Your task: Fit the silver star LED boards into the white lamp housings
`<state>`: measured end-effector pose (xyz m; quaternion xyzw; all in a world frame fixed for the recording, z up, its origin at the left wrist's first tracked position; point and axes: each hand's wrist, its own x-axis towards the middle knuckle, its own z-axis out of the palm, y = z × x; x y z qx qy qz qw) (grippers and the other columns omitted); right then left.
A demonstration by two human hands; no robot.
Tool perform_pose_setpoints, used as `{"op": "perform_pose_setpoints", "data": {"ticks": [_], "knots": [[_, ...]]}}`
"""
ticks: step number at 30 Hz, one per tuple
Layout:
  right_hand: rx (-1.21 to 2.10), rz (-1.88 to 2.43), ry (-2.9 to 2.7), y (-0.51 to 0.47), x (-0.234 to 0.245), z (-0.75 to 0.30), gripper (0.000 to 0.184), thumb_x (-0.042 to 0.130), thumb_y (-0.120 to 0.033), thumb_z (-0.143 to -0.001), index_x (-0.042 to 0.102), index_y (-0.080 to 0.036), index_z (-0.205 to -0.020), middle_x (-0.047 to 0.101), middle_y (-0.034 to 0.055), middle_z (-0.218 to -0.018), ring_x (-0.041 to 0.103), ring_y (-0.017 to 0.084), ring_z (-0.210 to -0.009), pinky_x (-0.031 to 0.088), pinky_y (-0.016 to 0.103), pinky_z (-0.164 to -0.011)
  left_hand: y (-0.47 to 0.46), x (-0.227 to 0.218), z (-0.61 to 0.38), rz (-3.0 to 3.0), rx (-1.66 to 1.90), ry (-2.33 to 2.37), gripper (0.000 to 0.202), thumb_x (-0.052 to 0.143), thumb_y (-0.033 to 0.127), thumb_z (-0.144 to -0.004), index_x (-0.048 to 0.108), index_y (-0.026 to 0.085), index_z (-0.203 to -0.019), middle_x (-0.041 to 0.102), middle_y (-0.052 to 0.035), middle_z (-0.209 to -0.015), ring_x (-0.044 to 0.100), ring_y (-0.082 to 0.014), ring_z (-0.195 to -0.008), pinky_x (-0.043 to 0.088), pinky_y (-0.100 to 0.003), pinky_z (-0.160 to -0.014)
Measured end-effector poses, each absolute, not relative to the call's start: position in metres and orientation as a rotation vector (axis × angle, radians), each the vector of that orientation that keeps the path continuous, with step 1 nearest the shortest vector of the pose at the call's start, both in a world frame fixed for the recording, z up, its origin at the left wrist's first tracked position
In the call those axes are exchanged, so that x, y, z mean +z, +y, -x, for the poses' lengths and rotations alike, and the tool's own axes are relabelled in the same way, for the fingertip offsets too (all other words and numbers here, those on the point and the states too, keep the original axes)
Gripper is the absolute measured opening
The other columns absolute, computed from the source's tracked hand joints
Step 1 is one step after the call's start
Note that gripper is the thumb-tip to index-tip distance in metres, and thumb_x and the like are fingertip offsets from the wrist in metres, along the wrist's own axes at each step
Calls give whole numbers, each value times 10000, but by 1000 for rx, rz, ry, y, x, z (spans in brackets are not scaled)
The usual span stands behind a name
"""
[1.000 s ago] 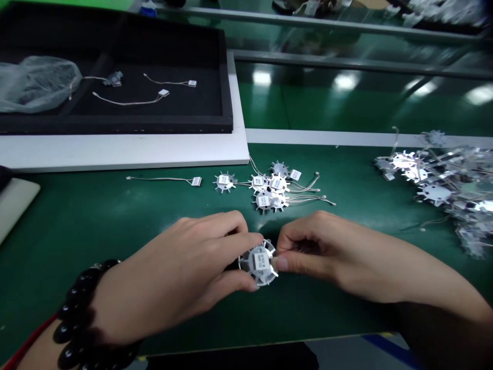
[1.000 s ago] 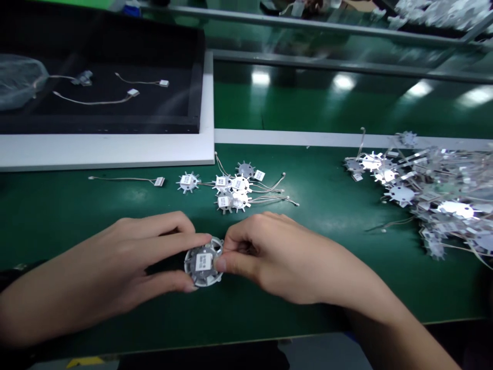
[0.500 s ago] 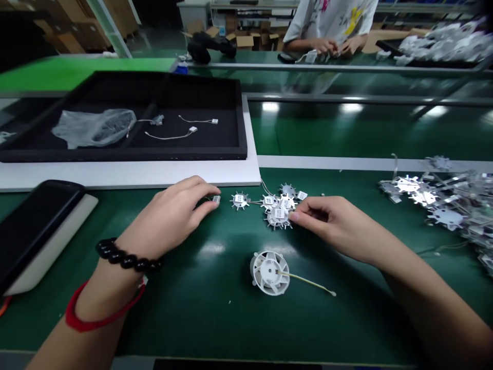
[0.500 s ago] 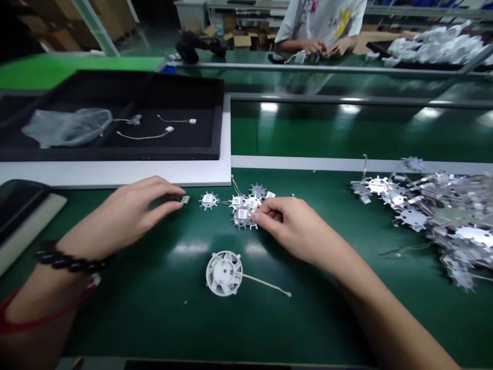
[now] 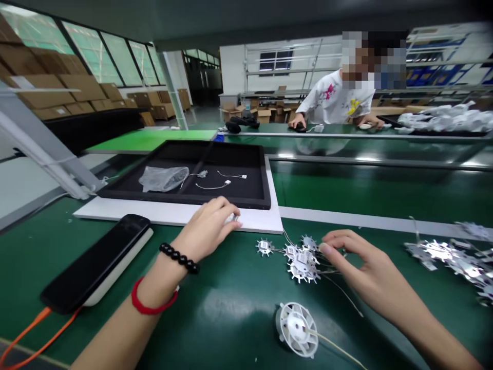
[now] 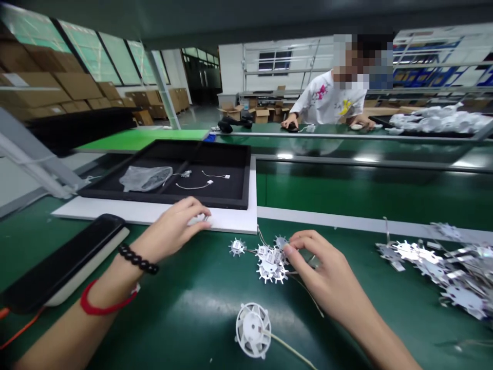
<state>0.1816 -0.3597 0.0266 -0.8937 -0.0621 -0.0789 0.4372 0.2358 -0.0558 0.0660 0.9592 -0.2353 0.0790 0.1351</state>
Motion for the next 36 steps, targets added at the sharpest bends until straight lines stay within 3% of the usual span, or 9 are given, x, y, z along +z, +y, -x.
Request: {"op": "perform_pose_setpoints", "data": {"ticks": [4, 11, 16, 24, 29, 32, 34, 36], "knots": [[-209, 2156, -131, -356, 28, -180, 385, 599, -580, -907, 650, -226, -765, 665, 74, -1028, 625, 256, -948, 463, 351, -804, -50, 93, -276, -2848, 378, -676, 221, 540, 294, -997, 652, 151, -1123, 621, -117, -1146, 595, -276, -1083, 460, -464, -991], [-137, 2080, -98, -352, 29, -182, 366, 608, -552, -909, 630, -229, -740, 665, 66, -974, 603, 241, -900, 457, 328, -744, -32, 95, -350, -2921, 348, -630, 453, 595, 425, -976, 535, 174, -1349, 640, -99, -1188, 632, -249, -1073, 531, -463, -932], [-170, 2070, -139, -350, 33, -180, 341, 587, -503, -938, 628, -233, -734, 645, 40, -950, 580, 210, -886, 434, 323, -824, 10, 78, -403, -3065, 217, -311, 365, 628, 348, -964, 593, 156, -1272, 589, -120, -1323, 582, -285, -1204, 485, -536, -1026], [-171, 2104, -191, -357, 31, -178, 298, 532, -435, -978, 633, -241, -776, 649, 20, -978, 596, 195, -943, 406, 331, -852, 19, 67, -443, -2950, 9, -32, 275, 667, 313, -942, 647, 145, -1159, 641, -98, -1231, 620, -260, -1140, 516, -502, -990], [-192, 2117, -303, -361, 35, -178, 266, 531, -374, -981, 624, -223, -782, 660, 26, -932, 617, 184, -883, 435, 332, -812, 9, 92, -416, -2597, 177, -1, 178, 671, 268, -936, 673, 122, -1037, 670, -70, -1120, 647, -236, -1057, 557, -437, -917], [-224, 2090, -324, -360, 39, -176, 258, 532, -349, -981, 617, -215, -777, 664, 22, -904, 624, 170, -849, 447, 320, -792, -8, 114, -391, -2247, 285, -10, 144, 623, 212, -955, 675, 99, -1027, 670, -25, -985, 672, -190, -911, 585, -311, -775], [-261, 2066, -336, -357, 41, -175, 253, 539, -338, -979, 617, -214, -773, 666, 16, -881, 626, 160, -837, 455, 304, -773, -27, 128, -370, -1989, 309, 1, 156, 640, 81, -908, 650, 110, -1061, 662, -3, -868, 654, -108, -750, 579, -217, -681], [-288, 2033, -348, -355, 42, -173, 247, 538, -323, -980, 615, -217, -770, 664, 9, -857, 625, 148, -808, 463, 283, -740, -53, 139, -343, -1752, 216, -7, 227, 561, 6, -922, 636, 130, -1097, 655, 15, -815, 657, -58, -701, 576, -142, -685]]}}
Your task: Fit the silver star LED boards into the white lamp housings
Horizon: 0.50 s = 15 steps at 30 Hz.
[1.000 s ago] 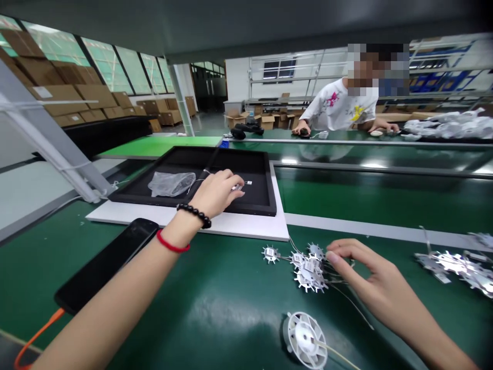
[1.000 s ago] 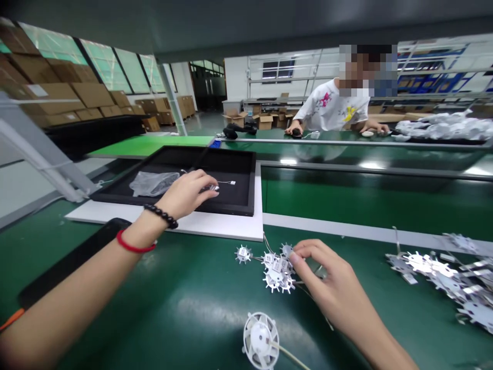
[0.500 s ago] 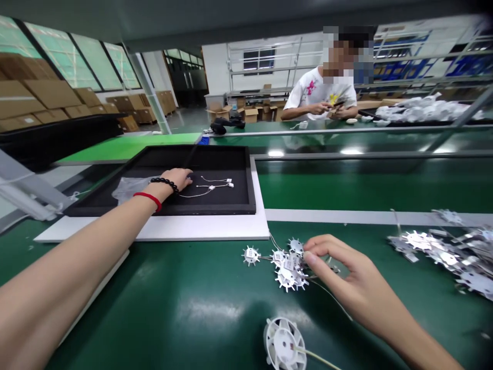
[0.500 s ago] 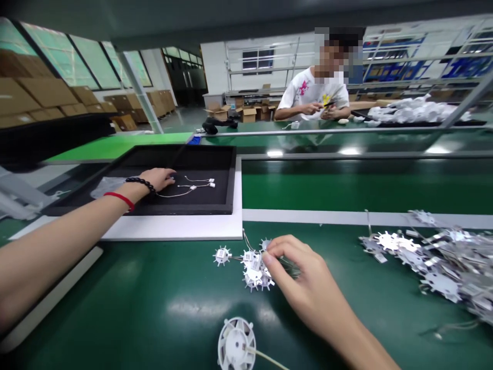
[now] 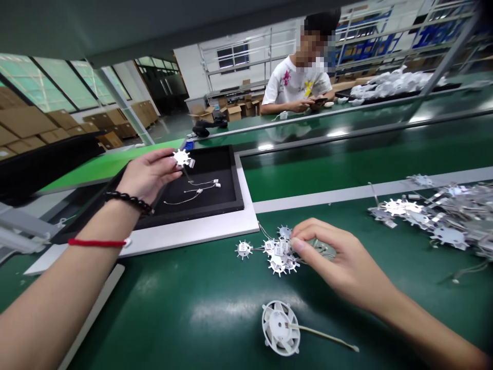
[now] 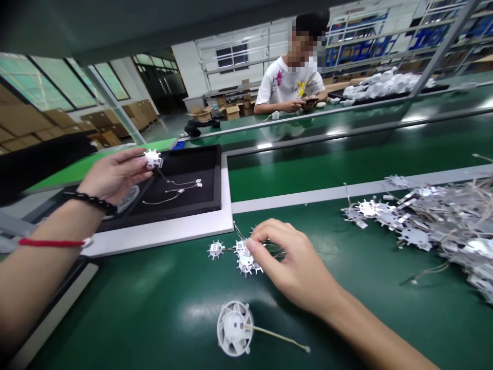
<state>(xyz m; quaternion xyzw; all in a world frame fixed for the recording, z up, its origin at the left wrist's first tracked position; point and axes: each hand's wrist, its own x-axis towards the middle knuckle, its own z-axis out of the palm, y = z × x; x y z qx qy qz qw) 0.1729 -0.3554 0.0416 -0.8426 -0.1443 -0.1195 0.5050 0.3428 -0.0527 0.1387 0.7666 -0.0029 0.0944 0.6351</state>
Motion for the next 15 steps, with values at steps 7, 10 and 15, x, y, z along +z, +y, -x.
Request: {"op": "perform_pose_setpoints", "data": {"ticks": [7, 10, 15], "knots": [[-426, 1783, -267, -361, 32, -173, 166, 636, -375, -955, 679, -311, -1102, 669, -1, -1228, 598, 167, -1181, 469, 276, -984, -137, 119, -234, -1274, -413, 19, 338, 446, -88, -920, 712, 98, -1013, 702, -39, -773, 700, -60, -651, 583, -77, -602], [-187, 1520, -339, -366, 32, -175, 320, 532, -532, -992, 685, -318, -1174, 718, 9, -1196, 658, 166, -1118, 522, 292, -957, -152, 95, -210, -1047, -701, 26, 286, 519, -58, -919, 724, 99, -1043, 735, -63, -845, 733, -104, -708, 632, -149, -632], [131, 1497, -333, -365, 42, -175, 259, 737, -432, -882, 737, -249, -1066, 770, 14, -1008, 707, 135, -891, 566, 233, -809, -155, 71, -198, -1034, -787, -5, 151, 580, 27, -935, 702, 89, -998, 741, -92, -887, 748, -160, -795, 639, -181, -602]]}}
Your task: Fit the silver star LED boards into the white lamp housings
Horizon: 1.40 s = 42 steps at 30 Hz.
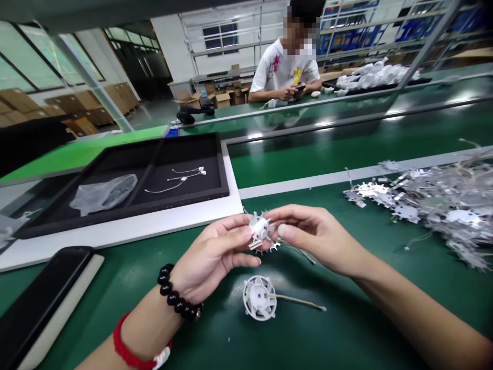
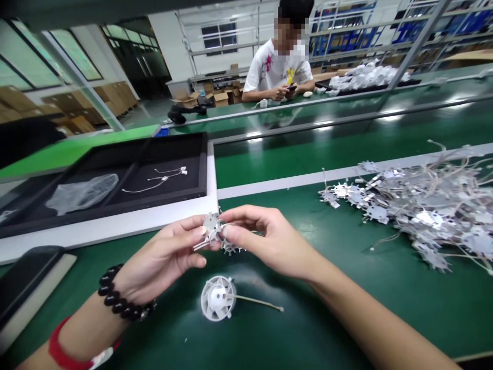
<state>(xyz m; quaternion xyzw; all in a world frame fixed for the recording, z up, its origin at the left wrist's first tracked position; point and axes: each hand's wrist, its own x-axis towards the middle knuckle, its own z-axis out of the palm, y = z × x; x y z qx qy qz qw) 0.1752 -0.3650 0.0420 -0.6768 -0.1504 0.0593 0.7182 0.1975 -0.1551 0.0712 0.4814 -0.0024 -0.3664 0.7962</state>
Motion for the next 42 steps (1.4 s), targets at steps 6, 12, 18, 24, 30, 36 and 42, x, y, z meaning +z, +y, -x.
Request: {"op": "perform_pose_setpoints", "data": {"ticks": [6, 12, 18, 24, 30, 36, 42], "knots": [[199, 1629, -306, -360, 47, -172, 215, 674, -354, -920, 741, -166, -841, 701, 0, -686, 613, 83, -619, 500, 178, -600, -143, 63, -188, -1055, -768, -48, 279, 775, 239, -860, 679, 126, -1096, 731, -111, -1013, 750, -221, -889, 654, -229, -611], [329, 1722, -270, -355, 50, -169, 237, 673, -343, -915, 662, -155, -771, 705, 12, -658, 622, 102, -603, 482, 206, -596, -137, 53, -185, -1060, -786, -113, 548, 874, 181, -742, 647, 174, -1241, 670, -82, -1070, 740, -216, -910, 663, -229, -615], [310, 1822, -401, -353, 52, -164, 231, 603, -323, -967, 707, -168, -830, 720, 21, -763, 648, 124, -712, 501, 226, -657, -133, 45, -186, -1045, -790, -82, 371, 839, 302, -796, 668, 143, -1085, 725, -63, -880, 755, -191, -790, 639, -188, -541], [313, 1778, -463, -350, 51, -163, 150, 661, -313, -938, 733, -183, -961, 760, 27, -851, 700, 152, -763, 539, 244, -687, -134, 44, -185, -1023, -788, -48, 338, 839, 337, -793, 639, 152, -992, 720, -25, -739, 735, -160, -665, 624, -192, -495], [290, 1838, -534, -350, 51, -164, 127, 640, -272, -954, 703, -187, -883, 741, 5, -847, 673, 131, -757, 513, 232, -691, -135, 44, -185, -1044, -855, -28, 351, 832, 371, -793, 707, 115, -997, 723, -63, -775, 742, -182, -700, 589, -160, -445], [241, 1943, -531, -352, 53, -161, 181, 596, -295, -977, 688, -193, -859, 720, 0, -825, 640, 126, -739, 487, 231, -661, -133, 44, -187, -930, -907, -14, 236, 812, 333, -816, 684, 147, -881, 715, -40, -746, 618, -84, -465, 528, -117, -397], [337, 1771, -431, -349, 55, -160, 109, 696, -306, -911, 753, -232, -967, 763, 3, -915, 697, 151, -836, 545, 236, -740, -137, 46, -182, -1126, -706, -60, 228, 807, 327, -818, 726, 146, -930, 691, -27, -742, 700, -150, -648, 581, -155, -437]]}}
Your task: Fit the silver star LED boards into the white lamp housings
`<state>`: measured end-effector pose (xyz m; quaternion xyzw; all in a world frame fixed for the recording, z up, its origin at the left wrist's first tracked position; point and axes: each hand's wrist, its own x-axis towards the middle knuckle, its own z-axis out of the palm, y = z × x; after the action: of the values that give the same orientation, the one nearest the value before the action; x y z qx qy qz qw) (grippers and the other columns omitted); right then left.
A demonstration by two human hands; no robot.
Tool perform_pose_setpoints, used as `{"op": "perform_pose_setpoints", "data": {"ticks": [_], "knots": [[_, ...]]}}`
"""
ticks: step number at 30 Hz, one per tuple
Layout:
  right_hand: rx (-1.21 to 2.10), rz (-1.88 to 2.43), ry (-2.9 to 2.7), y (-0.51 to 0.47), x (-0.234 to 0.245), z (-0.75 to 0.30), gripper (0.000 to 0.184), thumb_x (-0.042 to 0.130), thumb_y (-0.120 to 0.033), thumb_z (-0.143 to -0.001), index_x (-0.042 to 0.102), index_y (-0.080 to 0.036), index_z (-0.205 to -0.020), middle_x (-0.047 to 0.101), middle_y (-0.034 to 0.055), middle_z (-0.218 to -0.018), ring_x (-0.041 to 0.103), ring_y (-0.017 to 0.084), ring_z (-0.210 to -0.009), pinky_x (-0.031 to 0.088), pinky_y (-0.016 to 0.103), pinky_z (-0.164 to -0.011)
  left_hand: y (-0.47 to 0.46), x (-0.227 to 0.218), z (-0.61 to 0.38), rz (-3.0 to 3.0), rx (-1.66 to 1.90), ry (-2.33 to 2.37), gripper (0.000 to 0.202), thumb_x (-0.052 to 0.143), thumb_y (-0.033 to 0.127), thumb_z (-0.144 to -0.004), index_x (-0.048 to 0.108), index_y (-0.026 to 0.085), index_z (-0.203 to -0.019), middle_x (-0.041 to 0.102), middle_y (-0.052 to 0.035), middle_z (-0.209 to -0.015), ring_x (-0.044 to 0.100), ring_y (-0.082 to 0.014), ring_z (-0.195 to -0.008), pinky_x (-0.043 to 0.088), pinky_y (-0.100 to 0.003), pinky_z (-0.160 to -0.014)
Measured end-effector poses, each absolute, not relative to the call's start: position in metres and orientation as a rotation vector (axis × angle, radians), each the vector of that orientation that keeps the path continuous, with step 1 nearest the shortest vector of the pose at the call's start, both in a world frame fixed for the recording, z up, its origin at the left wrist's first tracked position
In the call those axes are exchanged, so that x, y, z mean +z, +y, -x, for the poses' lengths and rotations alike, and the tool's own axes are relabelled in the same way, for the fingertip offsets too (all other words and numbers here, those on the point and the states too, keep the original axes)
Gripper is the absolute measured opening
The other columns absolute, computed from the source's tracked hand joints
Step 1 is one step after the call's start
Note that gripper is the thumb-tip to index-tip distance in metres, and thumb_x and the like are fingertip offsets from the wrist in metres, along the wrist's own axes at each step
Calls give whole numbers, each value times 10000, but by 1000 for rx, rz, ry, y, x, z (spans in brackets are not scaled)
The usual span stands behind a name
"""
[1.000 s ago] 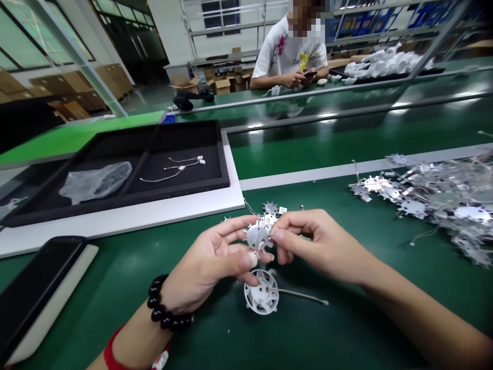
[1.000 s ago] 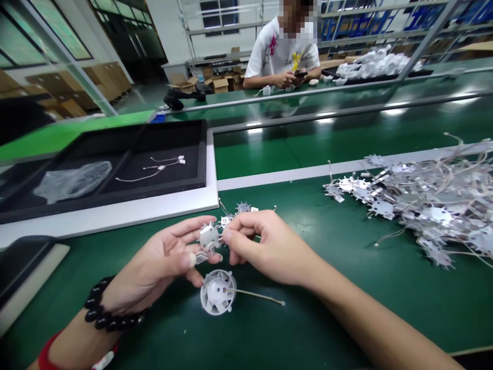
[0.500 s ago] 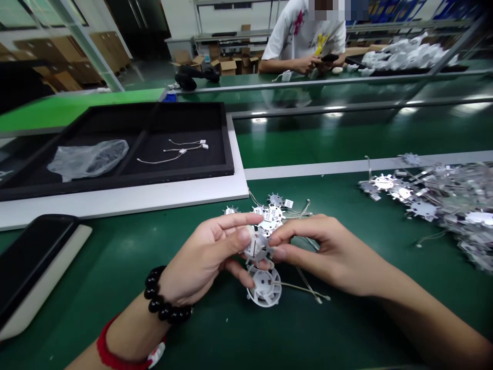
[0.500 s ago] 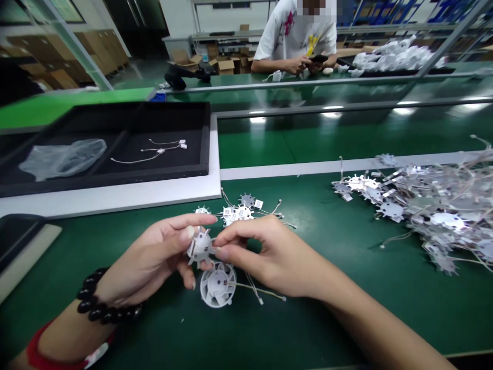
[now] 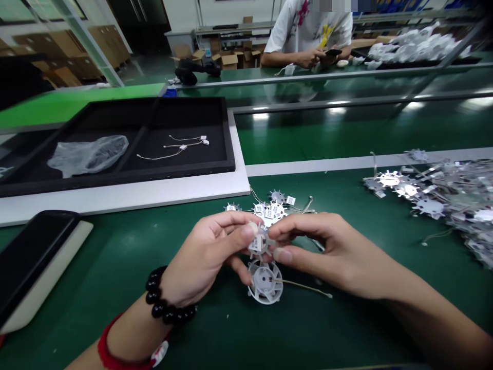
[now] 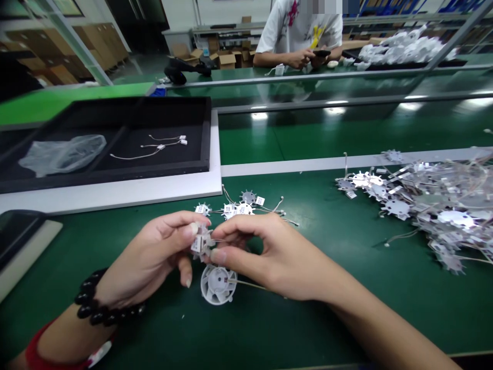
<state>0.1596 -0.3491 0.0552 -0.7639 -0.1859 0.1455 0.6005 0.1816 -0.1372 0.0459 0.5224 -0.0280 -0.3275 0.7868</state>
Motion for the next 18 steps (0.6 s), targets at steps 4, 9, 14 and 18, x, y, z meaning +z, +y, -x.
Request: {"op": "perform_pose_setpoints", "data": {"ticks": [4, 9, 14, 18], "knots": [[356, 1748, -389, -351, 54, -161, 151, 675, -311, -924, 766, -194, -890, 749, 25, -827, 687, 152, -746, 542, 244, -670, -138, 46, -180, -1226, -632, -96, 234, 808, 349, -817, 740, 163, -942, 702, -32, -744, 709, -162, -650, 595, -174, -449], [446, 1748, -352, -353, 54, -163, 227, 639, -357, -954, 719, -163, -868, 707, 28, -796, 621, 122, -702, 491, 228, -620, -137, 45, -180, -1350, -575, -101, 235, 839, 359, -778, 755, 196, -924, 713, -8, -812, 699, -134, -569, 596, -172, -446], [506, 1717, -237, -350, 54, -164, 234, 783, -386, -831, 718, -161, -836, 592, -21, -659, 475, 90, -583, 363, 214, -507, -138, 49, -177, -1554, -447, -84, 243, 886, 353, -707, 765, 215, -867, 733, 7, -764, 680, -133, -447, 555, -144, -443], [492, 1676, -176, -348, 51, -167, 239, 795, -378, -818, 724, -153, -779, 631, -8, -669, 506, 94, -598, 385, 218, -534, -139, 50, -175, -1622, -461, -95, 250, 846, 396, -747, 760, 218, -901, 758, -17, -795, 686, -146, -466, 555, -172, -468]]}}
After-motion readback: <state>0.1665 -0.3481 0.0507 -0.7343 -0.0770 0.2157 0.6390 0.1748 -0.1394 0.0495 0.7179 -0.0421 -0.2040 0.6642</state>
